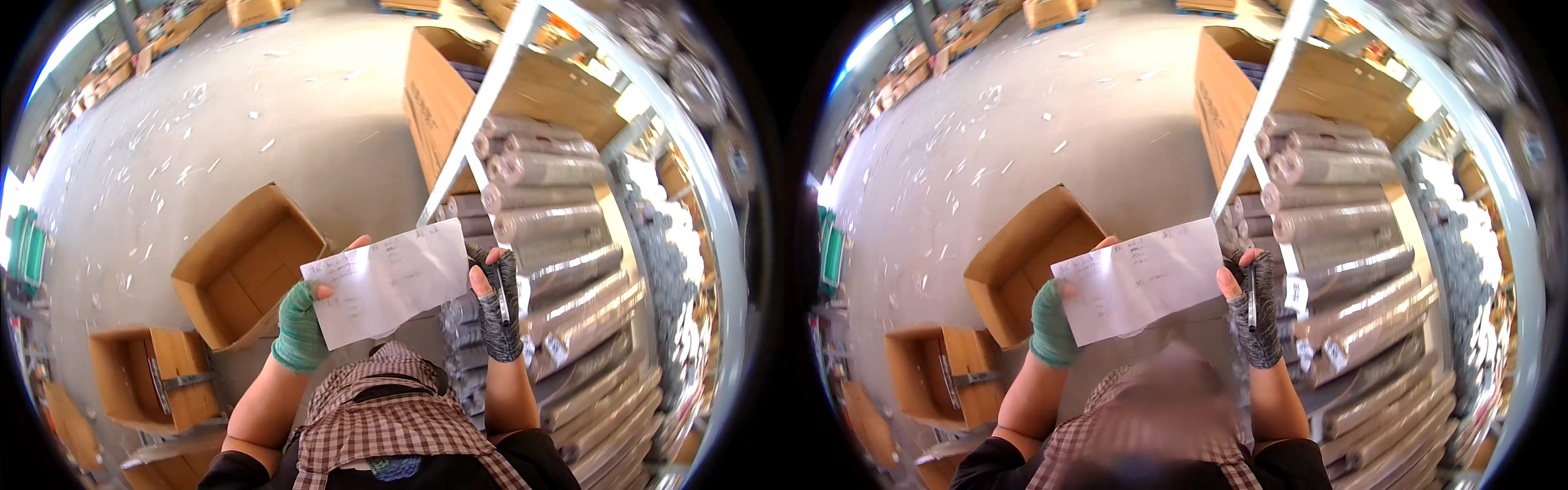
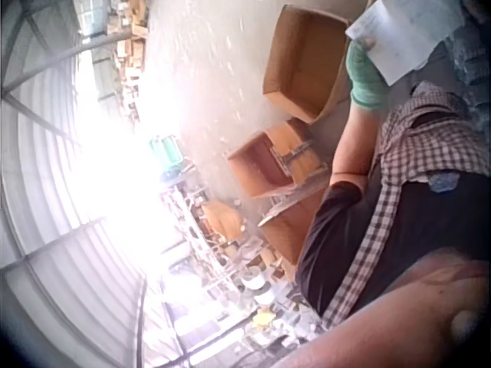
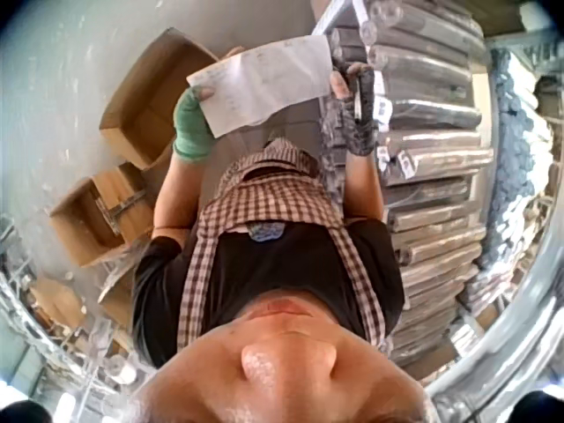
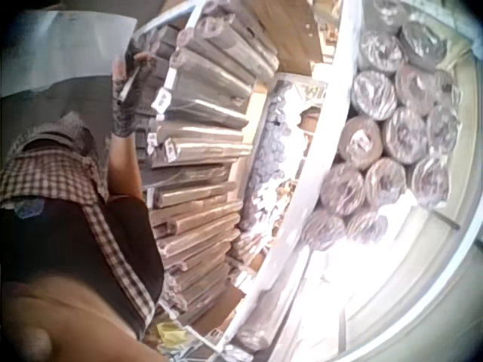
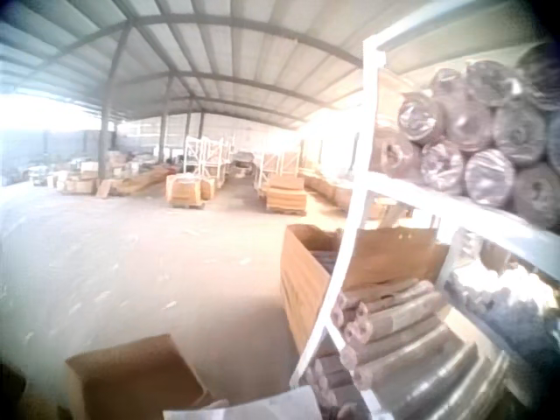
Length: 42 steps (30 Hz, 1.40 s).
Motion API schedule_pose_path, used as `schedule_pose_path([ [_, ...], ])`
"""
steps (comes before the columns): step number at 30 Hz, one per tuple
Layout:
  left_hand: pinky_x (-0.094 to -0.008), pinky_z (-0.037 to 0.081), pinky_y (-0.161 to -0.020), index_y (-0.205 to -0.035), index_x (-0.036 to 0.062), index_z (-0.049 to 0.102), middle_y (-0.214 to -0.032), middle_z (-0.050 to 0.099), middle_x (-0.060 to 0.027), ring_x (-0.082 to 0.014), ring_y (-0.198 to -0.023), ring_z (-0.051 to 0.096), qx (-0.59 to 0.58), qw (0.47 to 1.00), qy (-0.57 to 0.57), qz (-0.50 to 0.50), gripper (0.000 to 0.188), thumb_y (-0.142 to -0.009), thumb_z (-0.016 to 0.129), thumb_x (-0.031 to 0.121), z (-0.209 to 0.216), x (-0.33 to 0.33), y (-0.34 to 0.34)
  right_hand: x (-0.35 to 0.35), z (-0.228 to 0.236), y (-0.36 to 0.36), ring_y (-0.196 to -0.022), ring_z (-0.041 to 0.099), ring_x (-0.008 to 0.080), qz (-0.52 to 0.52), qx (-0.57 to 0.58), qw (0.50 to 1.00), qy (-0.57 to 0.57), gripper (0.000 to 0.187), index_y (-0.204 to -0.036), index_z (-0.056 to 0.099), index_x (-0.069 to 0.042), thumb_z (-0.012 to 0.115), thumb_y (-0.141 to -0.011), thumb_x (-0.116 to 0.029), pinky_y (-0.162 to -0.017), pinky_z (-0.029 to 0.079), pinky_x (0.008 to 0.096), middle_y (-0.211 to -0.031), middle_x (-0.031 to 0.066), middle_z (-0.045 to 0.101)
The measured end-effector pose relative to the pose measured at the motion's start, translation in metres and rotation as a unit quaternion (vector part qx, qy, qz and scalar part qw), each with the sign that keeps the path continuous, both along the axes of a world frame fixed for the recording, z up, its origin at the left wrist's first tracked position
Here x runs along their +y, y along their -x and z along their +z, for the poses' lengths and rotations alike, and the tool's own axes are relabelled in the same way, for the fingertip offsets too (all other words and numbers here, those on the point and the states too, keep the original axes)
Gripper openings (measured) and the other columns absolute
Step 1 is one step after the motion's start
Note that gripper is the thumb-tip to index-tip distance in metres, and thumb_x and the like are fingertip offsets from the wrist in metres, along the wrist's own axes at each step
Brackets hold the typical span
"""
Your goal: The person walks through a warehouse aisle filled with rolled carpets and boxes, holding a paper list and a pen. They stop at various stacks of inventory, write notes on the paper, and occasionally touch or adjust the rolls to verify details. The person wears gloves and an apron while performing the task.
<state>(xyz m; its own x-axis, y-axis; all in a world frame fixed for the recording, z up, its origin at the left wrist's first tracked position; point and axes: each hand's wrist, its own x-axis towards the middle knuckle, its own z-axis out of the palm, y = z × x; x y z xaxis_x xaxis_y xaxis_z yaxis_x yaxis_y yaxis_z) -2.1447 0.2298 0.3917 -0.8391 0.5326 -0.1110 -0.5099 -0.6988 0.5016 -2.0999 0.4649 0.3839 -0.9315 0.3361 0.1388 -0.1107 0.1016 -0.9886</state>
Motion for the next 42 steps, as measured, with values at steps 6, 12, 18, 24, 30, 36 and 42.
schedule_pose_path([
  [6,-0.0387,0.043,-0.096,-0.138,-0.0031,0.033,-0.131,0.047,-0.0181,-0.0288,-0.115,0.052,-0.002,0.999,0.009,0.054,0.079,-0.067,0.056,0.024,-0.001,0.014,0.088,0.024,-0.004,0.132,-0.081,0.039,0.0075,0.082,0.011,0.995,0.064,0.029,-0.098,0.041,-0.010,0.066,-0.083,-0.009,-0.072,0.035,0.0212,-0.087,-0.0018,0.042],
  [12,-0.0370,0.041,-0.098,-0.138,-0.0016,0.034,-0.130,0.049,-0.0158,-0.0279,-0.115,0.052,0.003,0.993,0.059,0.105,0.078,-0.067,0.057,0.024,-0.019,0.005,0.160,0.028,-0.038,0.211,-0.089,0.033,0.0112,0.132,0.023,0.991,-0.018,0.030,-0.095,0.042,-0.010,0.068,-0.080,-0.007,-0.086,0.028,0.0221,-0.091,-0.0009,0.035],
  [18,-0.0350,0.040,-0.098,-0.132,-0.0032,0.040,-0.123,0.054,-0.0127,-0.0223,-0.111,0.053,-0.017,0.983,0.107,0.149,0.067,-0.073,0.060,0.021,-0.047,-0.009,0.236,0.021,-0.046,0.322,-0.086,0.032,0.0120,0.125,0.047,0.987,-0.091,0.030,-0.093,0.040,-0.010,0.066,-0.080,-0.005,-0.085,0.028,0.0226,-0.091,-0.0001,0.034],
  [24,-0.0330,0.046,-0.090,-0.124,-0.0014,0.048,-0.114,0.058,-0.0099,-0.0183,-0.103,0.056,-0.053,0.965,0.182,0.179,0.052,-0.079,0.065,0.020,-0.068,-0.020,0.366,0.008,-0.046,0.487,-0.082,0.033,0.0112,0.146,0.045,0.986,-0.068,0.031,-0.093,0.040,-0.009,0.067,-0.079,-0.004,-0.079,0.031,0.0202,-0.089,0.0000,0.034],
  [30,-0.0247,0.047,-0.064,-0.104,0.0018,0.057,-0.084,0.061,-0.0040,-0.0103,-0.070,0.058,-0.027,0.935,0.289,0.202,0.031,-0.084,0.067,0.023,-0.042,-0.027,0.516,-0.015,-0.017,0.636,-0.086,0.033,0.0119,0.154,0.059,0.982,-0.091,0.030,-0.094,0.040,-0.009,0.067,-0.080,-0.007,-0.083,0.030,0.0225,-0.092,0.0003,0.034],
  [36,-0.0221,0.044,-0.049,-0.092,0.0022,0.058,-0.072,0.058,-0.0029,-0.0076,-0.055,0.053,-0.030,0.918,0.325,0.224,0.023,-0.086,0.065,0.023,-0.027,-0.053,0.665,-0.044,-0.012,0.776,-0.086,0.032,0.0116,0.155,0.043,0.987,-0.023,0.031,-0.094,0.039,-0.009,0.067,-0.081,-0.008,-0.083,0.029,0.0236,-0.091,0.0000,0.033],
  [42,-0.0213,0.042,-0.041,-0.089,-0.0010,0.057,-0.071,0.057,-0.0048,-0.0084,-0.050,0.052,-0.019,0.866,0.376,0.328,0.018,-0.083,0.066,0.014,-0.025,-0.098,0.818,-0.101,-0.026,0.956,-0.081,0.037,0.0096,0.225,0.055,0.967,0.108,0.032,-0.089,0.038,-0.013,0.064,-0.077,-0.001,-0.074,0.034,0.0216,-0.088,-0.0015,0.037],
])
